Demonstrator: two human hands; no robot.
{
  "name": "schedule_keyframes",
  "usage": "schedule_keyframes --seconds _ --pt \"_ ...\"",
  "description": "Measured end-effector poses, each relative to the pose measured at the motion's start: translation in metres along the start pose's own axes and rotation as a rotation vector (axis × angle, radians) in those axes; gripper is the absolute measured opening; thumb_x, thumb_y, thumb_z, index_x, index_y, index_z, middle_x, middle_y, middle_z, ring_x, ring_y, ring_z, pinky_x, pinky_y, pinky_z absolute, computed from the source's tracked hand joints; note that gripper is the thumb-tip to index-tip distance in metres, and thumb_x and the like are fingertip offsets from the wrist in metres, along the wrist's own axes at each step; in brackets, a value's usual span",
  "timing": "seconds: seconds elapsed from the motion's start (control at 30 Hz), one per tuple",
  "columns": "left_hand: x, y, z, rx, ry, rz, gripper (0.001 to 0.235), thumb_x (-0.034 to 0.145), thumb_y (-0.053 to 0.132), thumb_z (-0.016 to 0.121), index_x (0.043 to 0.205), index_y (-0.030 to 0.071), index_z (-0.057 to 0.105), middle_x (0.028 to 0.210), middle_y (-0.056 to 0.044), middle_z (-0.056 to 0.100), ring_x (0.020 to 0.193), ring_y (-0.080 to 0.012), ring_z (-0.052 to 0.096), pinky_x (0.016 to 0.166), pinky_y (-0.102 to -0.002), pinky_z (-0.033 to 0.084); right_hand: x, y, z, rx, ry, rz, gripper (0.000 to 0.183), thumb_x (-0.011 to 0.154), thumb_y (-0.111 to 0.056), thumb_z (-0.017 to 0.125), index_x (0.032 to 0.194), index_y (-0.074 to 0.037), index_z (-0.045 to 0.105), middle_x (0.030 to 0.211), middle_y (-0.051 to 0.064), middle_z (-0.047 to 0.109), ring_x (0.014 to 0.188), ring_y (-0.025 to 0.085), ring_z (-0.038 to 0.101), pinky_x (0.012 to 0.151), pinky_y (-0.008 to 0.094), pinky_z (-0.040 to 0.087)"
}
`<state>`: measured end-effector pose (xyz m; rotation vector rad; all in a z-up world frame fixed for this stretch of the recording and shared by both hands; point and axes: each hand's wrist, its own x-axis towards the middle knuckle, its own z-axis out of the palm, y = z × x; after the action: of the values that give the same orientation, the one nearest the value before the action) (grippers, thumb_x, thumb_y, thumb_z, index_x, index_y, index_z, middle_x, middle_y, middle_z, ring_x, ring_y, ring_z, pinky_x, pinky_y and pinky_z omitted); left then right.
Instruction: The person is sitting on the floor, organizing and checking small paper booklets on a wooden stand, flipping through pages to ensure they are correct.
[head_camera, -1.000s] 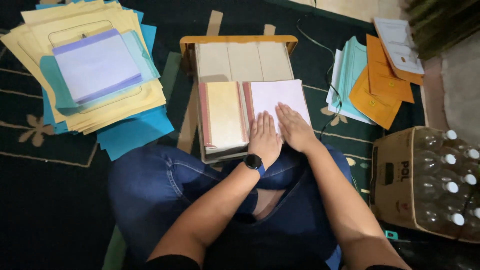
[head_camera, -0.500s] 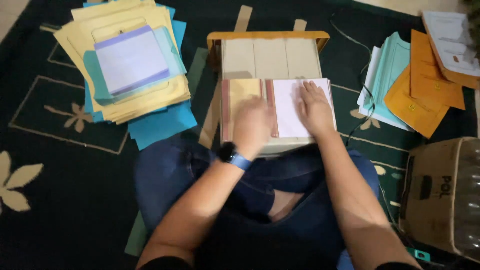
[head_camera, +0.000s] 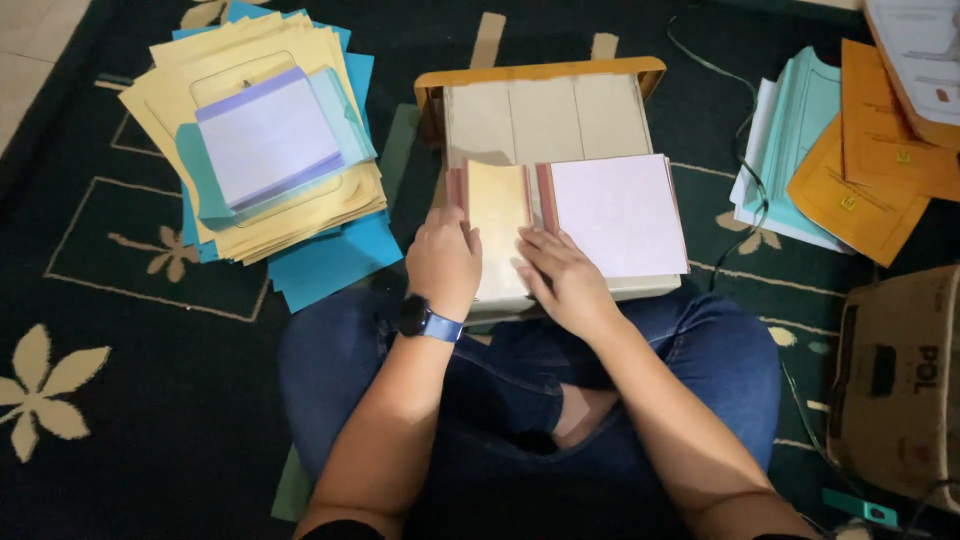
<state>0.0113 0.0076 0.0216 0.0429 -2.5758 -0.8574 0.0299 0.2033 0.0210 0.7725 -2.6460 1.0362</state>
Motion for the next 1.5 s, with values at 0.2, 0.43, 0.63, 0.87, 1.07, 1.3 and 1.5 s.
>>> schedule_keyframes --seconds 0.2,0.43,0.63,0.87,1.07,1.3,1.5 --pt "0.003 0.018 0.019 -0.925 -0.221 -0.21 0.011 0.098 0.005 0.066 0.105 0.003 0.058 0.086 -0.007 0.069 0.075 -0.0117 0.067 0.061 -0.026 0.053 -0.011 0.005 -0.008 0.494 0.077 0.118 0.054 0.105 -0.019 0.059 0.152 0.003 0.043 0.148 0.023 0.056 0.137 0.034 0.053 0.113 0.04 0.04" --pt "0.004 0.044 0.051 -0.978 -0.338 -0.216 0.012 0.105 0.004 0.066 0.112 -0.001 0.058 0.075 -0.008 0.058 0.064 -0.0099 0.051 0.056 -0.025 0.039 -0.021 0.067 -0.067 0.384 0.158 0.497 0.031 0.097 -0.014 0.068 0.123 0.003 0.066 0.102 0.011 0.075 0.088 0.015 0.068 0.078 0.029 0.056" --pt "0.028 0.076 0.052 -0.491 -0.161 -0.032 0.033 0.095 0.006 0.068 0.125 0.002 0.054 0.088 -0.013 0.073 0.075 -0.0254 0.075 0.066 -0.034 0.058 -0.033 0.133 -0.097 0.457 0.423 0.586 0.021 0.097 -0.005 0.073 0.112 0.006 0.064 0.092 0.005 0.071 0.08 0.009 0.066 0.07 0.022 0.053" --pt "0.008 0.11 0.069 0.121 -0.105 0.344 0.063 0.083 0.005 0.067 0.143 -0.003 0.049 0.149 -0.025 0.048 0.139 -0.0446 0.042 0.113 -0.057 0.031 -0.04 0.183 -0.071 0.335 0.403 0.637 0.026 0.093 -0.007 0.078 0.111 0.006 0.064 0.087 0.006 0.07 0.074 0.01 0.065 0.064 0.025 0.053" --pt "-0.026 0.101 0.109 0.09 -0.389 0.529 0.048 0.097 0.014 0.06 0.141 -0.005 0.054 0.161 -0.025 0.035 0.155 -0.0407 0.027 0.128 -0.052 0.02 -0.041 0.181 -0.07 0.283 0.334 0.677 0.022 0.09 -0.005 0.076 0.107 0.006 0.067 0.084 0.007 0.071 0.07 0.011 0.065 0.061 0.027 0.053" --pt "-0.041 0.087 0.124 0.068 -0.492 0.393 0.059 0.097 0.019 0.056 0.147 -0.009 0.044 0.158 -0.03 0.033 0.151 -0.0451 0.024 0.124 -0.056 0.017 -0.042 0.184 -0.065 0.104 0.318 0.675 0.028 0.084 -0.006 0.081 0.106 0.005 0.069 0.082 0.01 0.072 0.069 0.014 0.065 0.064 0.029 0.054" --pt "-0.05 0.082 0.148 0.204 -0.513 0.316 0.065 0.092 0.012 0.044 0.149 -0.015 0.032 0.161 -0.032 0.026 0.151 -0.0471 0.019 0.122 -0.058 0.011 -0.034 0.152 -0.073 -0.121 0.291 0.732 0.039 0.08 -0.008 0.082 0.114 0.004 0.067 0.089 0.018 0.073 0.079 0.03 0.068 0.072 0.041 0.054"
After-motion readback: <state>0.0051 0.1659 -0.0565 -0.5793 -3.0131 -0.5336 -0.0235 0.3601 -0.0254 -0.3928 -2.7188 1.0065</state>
